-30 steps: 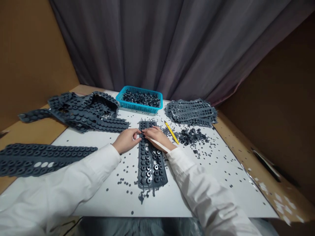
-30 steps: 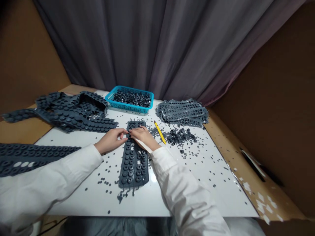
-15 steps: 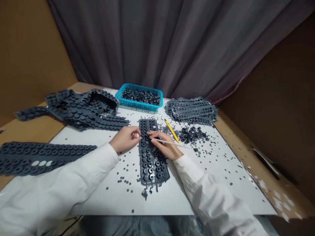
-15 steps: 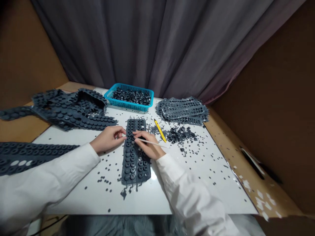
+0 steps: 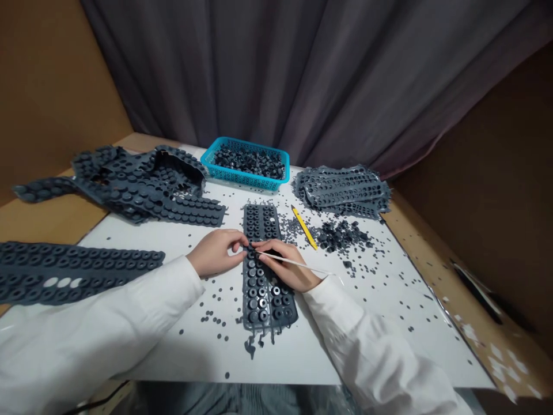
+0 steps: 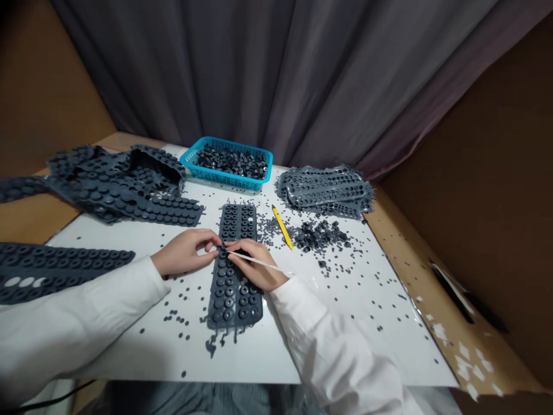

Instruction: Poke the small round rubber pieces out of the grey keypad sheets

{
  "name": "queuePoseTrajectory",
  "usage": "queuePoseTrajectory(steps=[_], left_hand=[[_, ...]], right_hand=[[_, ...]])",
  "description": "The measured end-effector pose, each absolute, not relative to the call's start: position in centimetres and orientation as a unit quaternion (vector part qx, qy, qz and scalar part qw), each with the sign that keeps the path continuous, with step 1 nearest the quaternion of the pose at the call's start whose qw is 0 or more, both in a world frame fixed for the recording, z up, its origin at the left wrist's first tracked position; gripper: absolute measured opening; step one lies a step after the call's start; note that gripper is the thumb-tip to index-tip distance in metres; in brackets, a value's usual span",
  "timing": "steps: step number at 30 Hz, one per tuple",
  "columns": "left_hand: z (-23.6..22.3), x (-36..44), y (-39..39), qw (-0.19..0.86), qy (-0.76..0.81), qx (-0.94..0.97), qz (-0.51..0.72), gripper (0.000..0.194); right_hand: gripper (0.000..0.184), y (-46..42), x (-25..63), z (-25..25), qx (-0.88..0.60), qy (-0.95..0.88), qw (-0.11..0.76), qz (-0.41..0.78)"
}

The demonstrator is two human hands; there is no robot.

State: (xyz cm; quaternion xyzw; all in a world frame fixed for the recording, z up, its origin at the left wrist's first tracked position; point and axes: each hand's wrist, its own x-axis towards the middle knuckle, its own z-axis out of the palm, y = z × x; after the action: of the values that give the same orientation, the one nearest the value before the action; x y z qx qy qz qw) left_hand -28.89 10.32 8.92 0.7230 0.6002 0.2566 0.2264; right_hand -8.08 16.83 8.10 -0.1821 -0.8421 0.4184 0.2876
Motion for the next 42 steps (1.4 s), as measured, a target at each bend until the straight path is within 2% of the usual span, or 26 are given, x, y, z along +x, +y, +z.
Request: queuePoseTrajectory(steps=[6, 15, 21, 26, 29, 34, 39, 42], left_hand=[[8.1, -28.8, 10.6, 0.229, 0.623, 0.696, 0.275, 0.016], [8.2, -28.5, 10.6, 0.242, 0.634, 0.676, 0.287, 0.016], [7.9, -28.6, 10.6, 0.231, 0.628, 0.683, 0.294, 0.015], [9.0, -28.4, 9.6, 0.217, 0.618, 0.688, 0.314, 0.011], [9.9, -28.3, 8.7, 0.233, 0.577, 0.729, 0.286, 0.008], [9.6, -28.1, 8.1, 0.241, 0.565, 0.751, 0.242, 0.014], [8.9, -27.8, 8.2, 0.238, 0.581, 0.736, 0.252, 0.015], [8.9, -27.6, 8.1, 0.246, 0.593, 0.724, 0.252, 0.013]], right_hand=[[0.013, 17.1, -8.2, 8.1, -0.160, -0.875, 0.270, 0.369], [0.019, 17.2, -8.6, 6.9, -0.153, -0.932, 0.246, 0.216], [0.018, 17.2, -8.1, 7.5, -0.219, -0.885, 0.301, 0.280], [0.016, 16.5, -7.2, 9.1, -0.204, -0.847, 0.316, 0.377], [0.016, 15.7, -6.7, 9.3, -0.174, -0.845, 0.305, 0.402], [0.014, 15.0, -6.5, 9.0, -0.122, -0.881, 0.254, 0.381], [0.015, 15.3, -6.5, 8.6, -0.114, -0.889, 0.253, 0.363], [0.014, 15.4, -6.6, 8.2, -0.092, -0.915, 0.244, 0.307]])
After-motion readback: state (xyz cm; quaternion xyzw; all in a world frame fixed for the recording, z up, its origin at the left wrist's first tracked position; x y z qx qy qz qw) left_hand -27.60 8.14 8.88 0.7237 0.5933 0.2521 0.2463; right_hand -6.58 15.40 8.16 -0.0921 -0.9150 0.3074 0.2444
